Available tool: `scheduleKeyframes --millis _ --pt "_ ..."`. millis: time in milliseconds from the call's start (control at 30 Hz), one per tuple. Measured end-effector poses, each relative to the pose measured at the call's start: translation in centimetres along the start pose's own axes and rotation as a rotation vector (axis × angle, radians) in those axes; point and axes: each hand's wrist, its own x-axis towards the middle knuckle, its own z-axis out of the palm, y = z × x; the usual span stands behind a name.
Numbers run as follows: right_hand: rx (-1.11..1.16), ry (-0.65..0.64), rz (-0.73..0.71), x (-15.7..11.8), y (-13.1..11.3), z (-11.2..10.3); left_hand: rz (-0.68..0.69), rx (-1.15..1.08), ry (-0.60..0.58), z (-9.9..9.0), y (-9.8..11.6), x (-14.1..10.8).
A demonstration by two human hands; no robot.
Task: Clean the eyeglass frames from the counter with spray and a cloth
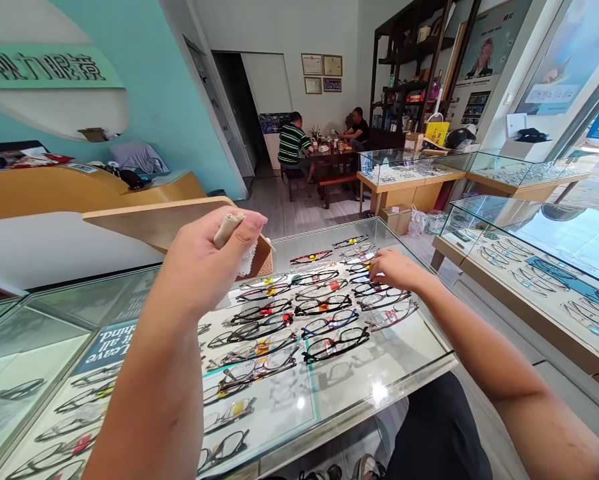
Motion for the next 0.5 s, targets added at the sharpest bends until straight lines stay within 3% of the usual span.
scheduleKeyframes --millis 167,367,500 --pt "0.005 -0.005 0.022 -0.25 -0.32 -0.55 0.029 0.012 -0.012 0.01 0.25 -0.05" --pt "0.006 -0.021 0.049 -0.39 -0.58 -0.88 -0.033 0.017 -0.001 -0.06 0.57 -0.32" --pt "-0.015 -0.026 0.062 -0.27 -0.43 -0.69 0.011 0.028 0.01 -0.1 0.12 -0.15"
